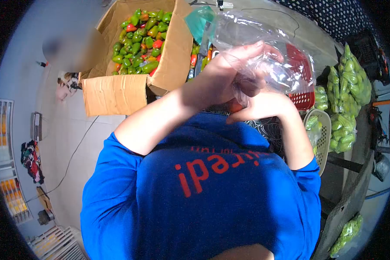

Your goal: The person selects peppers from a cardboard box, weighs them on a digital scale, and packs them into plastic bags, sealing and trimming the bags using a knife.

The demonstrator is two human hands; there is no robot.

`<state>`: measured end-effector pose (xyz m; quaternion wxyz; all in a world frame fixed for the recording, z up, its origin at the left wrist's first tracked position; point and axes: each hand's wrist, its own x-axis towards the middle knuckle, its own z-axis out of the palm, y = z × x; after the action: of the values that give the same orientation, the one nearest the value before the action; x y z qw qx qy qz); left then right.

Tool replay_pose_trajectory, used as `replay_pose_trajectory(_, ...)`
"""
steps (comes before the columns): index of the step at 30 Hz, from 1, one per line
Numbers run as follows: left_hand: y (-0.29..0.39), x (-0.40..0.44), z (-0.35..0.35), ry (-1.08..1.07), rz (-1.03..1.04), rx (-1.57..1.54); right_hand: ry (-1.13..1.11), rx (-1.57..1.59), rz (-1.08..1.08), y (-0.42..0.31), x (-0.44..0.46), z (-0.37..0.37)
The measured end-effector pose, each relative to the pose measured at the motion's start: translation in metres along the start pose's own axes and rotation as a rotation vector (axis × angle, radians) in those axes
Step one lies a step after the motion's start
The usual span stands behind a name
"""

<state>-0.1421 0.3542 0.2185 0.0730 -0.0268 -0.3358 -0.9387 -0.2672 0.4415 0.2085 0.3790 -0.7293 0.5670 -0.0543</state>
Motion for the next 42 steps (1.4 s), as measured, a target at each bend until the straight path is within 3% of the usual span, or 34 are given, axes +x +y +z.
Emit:
replay_pose_trajectory(2, 0.004, 0.001, 0.002, -0.162, 0.011, -0.076, 0.001, 0.154, -0.009, -0.006, -0.001, 0.001)
replay_pose_trajectory(6, 0.015, -0.006, 0.022, 0.068, 0.220, 0.398, 0.061, 0.485, -0.113, -0.017, 0.002, 0.023)
replay_pose_trajectory(7, 0.019, -0.006, 0.024, -0.016, 0.242, 0.299, 0.092, 0.565, -0.194, -0.011, 0.006, 0.033)
replay_pose_trajectory(10, 0.030, -0.009, 0.025, -0.264, 0.305, 0.001, 0.305, 0.818, -0.151, -0.012, 0.006, 0.050)
replay_pose_trajectory(11, 0.031, -0.008, 0.026, -0.220, 0.326, 0.092, 0.379, 0.881, -0.134, -0.010, 0.010, 0.057)
replay_pose_trajectory(13, 0.033, -0.009, 0.031, -0.129, 0.371, 0.279, 0.236, 0.517, -0.226, -0.011, 0.030, 0.055)
replay_pose_trajectory(15, 0.035, -0.016, 0.047, -0.076, 0.311, 0.022, -0.060, 0.075, 0.076, -0.023, 0.029, 0.040)
replay_pose_trajectory(18, 0.018, -0.006, 0.063, 0.117, 0.498, 0.183, 0.119, 0.055, -0.003, -0.018, 0.026, 0.056)
replay_pose_trajectory(21, 0.015, 0.006, 0.063, 0.074, 0.462, 0.378, 0.614, -0.010, -0.332, 0.001, 0.042, 0.088)
replay_pose_trajectory(23, 0.013, 0.017, 0.061, 0.128, 0.428, 0.601, 0.433, 0.328, 0.027, -0.006, 0.036, 0.079)
replay_pose_trajectory(24, 0.013, 0.023, 0.060, 0.147, 0.416, 0.671, 0.321, 0.237, 0.154, 0.002, 0.031, 0.068)
replay_pose_trajectory(26, 0.015, 0.033, 0.043, 0.130, 0.450, 0.829, 0.491, 0.359, 0.156, 0.035, 0.024, 0.076)
replay_pose_trajectory(29, 0.006, 0.014, 0.003, 0.257, 0.586, 1.009, 0.706, 1.118, 0.130, 0.054, 0.014, 0.073)
replay_pose_trajectory(31, -0.018, -0.005, -0.037, 0.441, 0.510, 0.834, 0.818, 1.568, -0.069, 0.067, 0.012, 0.068)
replay_pose_trajectory(33, -0.043, -0.021, -0.062, 0.504, 0.174, 0.256, 0.978, 1.493, -0.173, 0.061, 0.008, 0.059)
replay_pose_trajectory(36, -0.080, -0.025, -0.068, 0.269, -0.104, 0.033, 1.081, 1.372, -0.211, 0.039, 0.011, 0.054)
replay_pose_trajectory(39, -0.062, -0.028, -0.033, 0.203, -0.040, 0.140, 1.116, 1.366, -0.177, 0.024, 0.017, 0.059)
replay_pose_trajectory(40, -0.060, -0.027, -0.042, 0.287, -0.045, 0.387, 1.141, 1.416, -0.113, 0.021, 0.017, 0.061)
replay_pose_trajectory(42, -0.056, -0.027, -0.039, 0.295, 0.290, 1.016, 1.118, 1.562, 0.002, 0.029, 0.020, 0.066)
